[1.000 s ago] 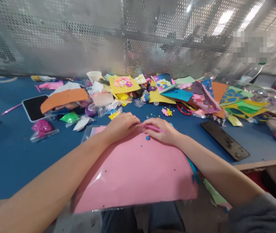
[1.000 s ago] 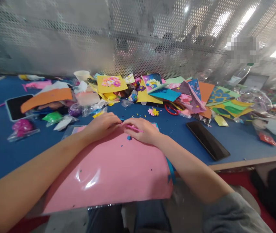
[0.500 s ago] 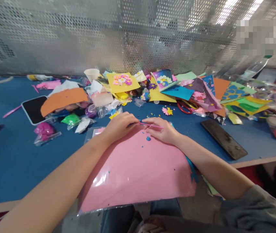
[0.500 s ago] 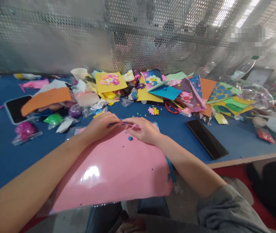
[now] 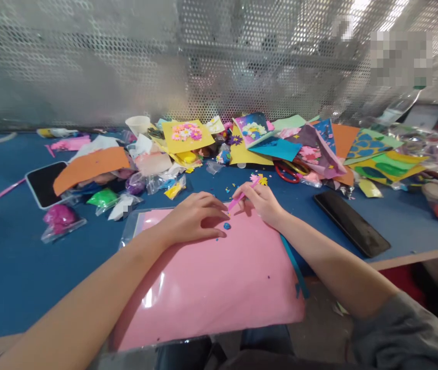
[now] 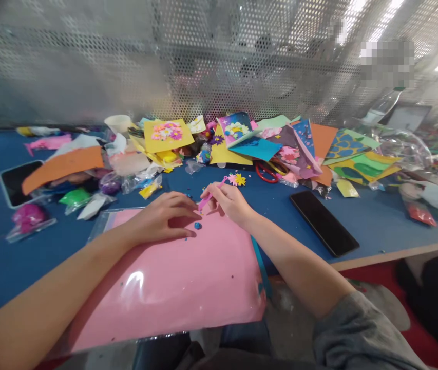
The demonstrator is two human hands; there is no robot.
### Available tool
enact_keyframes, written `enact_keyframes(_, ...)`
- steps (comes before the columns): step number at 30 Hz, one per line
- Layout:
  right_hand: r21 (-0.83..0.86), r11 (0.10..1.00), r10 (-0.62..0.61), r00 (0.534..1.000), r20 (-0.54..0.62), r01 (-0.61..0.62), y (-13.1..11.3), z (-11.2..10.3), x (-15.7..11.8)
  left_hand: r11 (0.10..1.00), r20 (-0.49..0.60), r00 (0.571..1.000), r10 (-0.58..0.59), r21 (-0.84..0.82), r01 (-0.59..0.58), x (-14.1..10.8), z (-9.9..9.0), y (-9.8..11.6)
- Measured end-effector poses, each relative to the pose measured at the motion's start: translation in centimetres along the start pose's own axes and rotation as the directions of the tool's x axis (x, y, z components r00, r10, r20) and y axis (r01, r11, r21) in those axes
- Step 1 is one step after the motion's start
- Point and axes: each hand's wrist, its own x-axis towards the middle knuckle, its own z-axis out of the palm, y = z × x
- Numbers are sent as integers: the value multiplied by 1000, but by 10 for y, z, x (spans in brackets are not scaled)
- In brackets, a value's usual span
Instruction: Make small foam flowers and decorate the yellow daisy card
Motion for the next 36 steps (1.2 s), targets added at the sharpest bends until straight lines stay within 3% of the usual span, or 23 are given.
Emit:
enact_keyframes(5, -270, 951, -184, 978, -98, 151, -7, -1, 2, 1000, 4, 1000, 12, 3, -12, 4, 9, 5)
enact_keyframes(9, -299, 948, -155, 977, -149, 105, -2, -1, 3, 1000, -31, 999, 12, 15, -12, 4, 7, 6)
enact_keyframes(14, -413, 909, -112, 987, -115, 55, -1, 0, 0, 988, -208, 973, -102, 96, 124, -2, -3, -15)
enact_keyframes(16, -580, 814, -66, 992, -108, -10, -10, 0, 1, 979, -260, 954, -151, 92, 180, -5, -4, -26)
enact_keyframes(19, -835, 543, -12, 994, -112, -88, -26, 0, 11, 971, -290, 937, -193, 80, 224, -6, -2, -36)
enact_keyframes(22, -966, 259, 14, 1000, -5, -9, -38, 1, 41, 968, -294, 930, -219, 52, 244, -5, 1, -38)
enact_keyframes(26, -986, 165, 3, 999, -33, -33, -38, 5, 98, 952, -277, 913, -299, -21, 305, -4, 1, -38)
enact_keyframes(30, -989, 104, 50, 993, -103, -108, -23, 10, 143, 910, -289, 863, -414, -125, 395, -4, -1, -41)
enact_keyframes(33, -989, 95, 73, 991, -110, -117, -17, 9, 156, 877, -321, 816, -481, -200, 438, -5, -2, -43)
enact_keyframes(36, -986, 100, 17, 991, -131, -132, -23, -1, 145, 859, -353, 785, -510, -248, 447, -6, -2, -43)
